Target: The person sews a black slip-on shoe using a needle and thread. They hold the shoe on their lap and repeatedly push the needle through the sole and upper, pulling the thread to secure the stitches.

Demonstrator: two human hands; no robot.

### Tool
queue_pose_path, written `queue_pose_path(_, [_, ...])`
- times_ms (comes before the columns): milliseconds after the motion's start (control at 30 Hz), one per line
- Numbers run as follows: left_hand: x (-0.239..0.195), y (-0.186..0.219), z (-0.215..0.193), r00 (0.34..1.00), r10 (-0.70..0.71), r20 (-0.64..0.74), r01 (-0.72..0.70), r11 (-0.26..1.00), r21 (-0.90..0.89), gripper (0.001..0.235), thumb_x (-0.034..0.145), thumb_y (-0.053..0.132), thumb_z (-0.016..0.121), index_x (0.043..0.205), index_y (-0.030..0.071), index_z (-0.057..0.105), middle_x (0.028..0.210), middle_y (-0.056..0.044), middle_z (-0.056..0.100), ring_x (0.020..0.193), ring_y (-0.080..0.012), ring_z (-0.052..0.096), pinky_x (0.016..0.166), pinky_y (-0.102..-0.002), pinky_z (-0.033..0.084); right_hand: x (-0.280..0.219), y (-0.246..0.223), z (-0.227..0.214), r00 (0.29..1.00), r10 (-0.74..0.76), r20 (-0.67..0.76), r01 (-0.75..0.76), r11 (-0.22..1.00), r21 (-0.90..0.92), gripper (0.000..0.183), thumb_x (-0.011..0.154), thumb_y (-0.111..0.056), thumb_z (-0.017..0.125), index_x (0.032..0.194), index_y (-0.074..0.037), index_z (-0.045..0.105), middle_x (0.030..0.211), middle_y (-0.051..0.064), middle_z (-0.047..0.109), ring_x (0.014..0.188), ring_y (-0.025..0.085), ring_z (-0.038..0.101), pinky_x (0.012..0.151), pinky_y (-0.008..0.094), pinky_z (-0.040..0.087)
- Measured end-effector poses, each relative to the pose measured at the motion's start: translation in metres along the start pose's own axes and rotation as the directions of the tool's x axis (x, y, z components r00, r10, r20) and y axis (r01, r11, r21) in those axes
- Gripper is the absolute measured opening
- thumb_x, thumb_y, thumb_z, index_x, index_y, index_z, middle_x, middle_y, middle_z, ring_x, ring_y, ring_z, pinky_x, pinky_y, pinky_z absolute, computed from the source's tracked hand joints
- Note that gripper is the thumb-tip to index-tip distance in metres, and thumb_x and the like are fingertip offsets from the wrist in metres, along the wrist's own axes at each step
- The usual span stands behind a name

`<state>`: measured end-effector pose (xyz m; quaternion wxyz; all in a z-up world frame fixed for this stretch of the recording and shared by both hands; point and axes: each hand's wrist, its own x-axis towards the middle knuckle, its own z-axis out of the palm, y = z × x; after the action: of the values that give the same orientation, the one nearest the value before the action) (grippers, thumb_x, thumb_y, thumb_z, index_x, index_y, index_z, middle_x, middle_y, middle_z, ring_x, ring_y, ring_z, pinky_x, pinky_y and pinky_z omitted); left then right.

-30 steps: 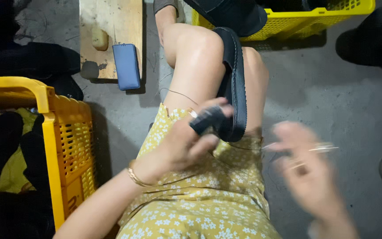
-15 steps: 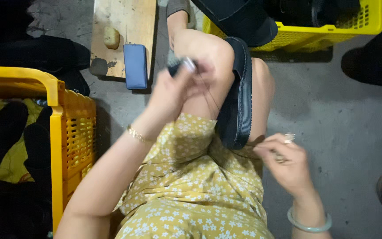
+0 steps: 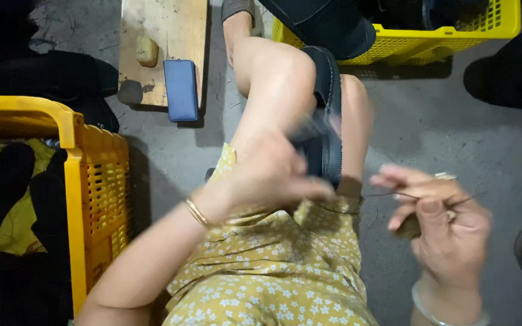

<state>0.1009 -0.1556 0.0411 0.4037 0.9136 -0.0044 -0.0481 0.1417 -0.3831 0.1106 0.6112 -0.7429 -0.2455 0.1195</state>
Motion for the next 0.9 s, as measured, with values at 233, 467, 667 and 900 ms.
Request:
queue_pose_path(233, [-0.044,-0.061,-0.067,0.976,-0.217,-0.028,0.172,0.838,-0.518,0.035,0.070,0.030,0.070,0.102,0.016,0.067,0.095,0.004,0.070,0.086,-0.0056,0.063,0.080,-0.023,0.049,0.029,-0.031,-0.011,0.942,0.280,0.185,0.018,0.508,-0.861,0.033,0.082,-0.019,0.054,0.115,-0.013,0.054,0.100,0.006,0.064,0.084,0.025,0.062,0.070,0.036,0.043])
queue_pose_path(467, [-0.076,-0.123,-0.058,0.727,-0.126,-0.675,0.438,0.842,0.314,0.032,0.082,0.018,0.071,0.104,-0.004,0.062,0.107,-0.021,0.058,0.091,-0.0350,0.056,0.082,-0.041,0.046,0.012,-0.023,0.000,0.842,0.316,0.438,0.422,0.121,-0.899,0.044,0.080,-0.045,0.052,0.124,-0.047,0.049,0.062,-0.006,0.051,0.054,0.023,0.063,0.040,0.043,0.049])
queue_pose_path(667, [-0.031,-0.021,-0.010,0.885,0.127,-0.448,-0.178,0.981,-0.074,0.033,0.070,0.032,0.074,0.089,0.008,0.062,0.088,-0.009,0.065,0.079,-0.0265,0.062,0.072,-0.036,0.048,0.015,-0.026,0.005,0.811,0.353,0.466,0.482,0.047,-0.875,0.046,0.081,-0.047,0.050,0.127,-0.048,0.045,0.065,-0.005,0.050,0.049,0.021,0.062,0.032,0.042,0.047])
queue_pose_path(900, [-0.022,-0.018,0.020,0.910,0.324,-0.257,-0.294,0.944,0.148,0.112,0.057,0.057,0.088,0.142,0.015,0.028,0.148,-0.010,0.034,0.135,-0.0202,0.042,0.099,-0.038,0.031,0.012,-0.025,0.001,0.831,0.250,0.497,0.511,0.007,-0.859,0.042,0.082,-0.044,0.053,0.124,-0.046,0.050,0.065,-0.003,0.045,0.041,0.022,0.057,0.029,0.039,0.042])
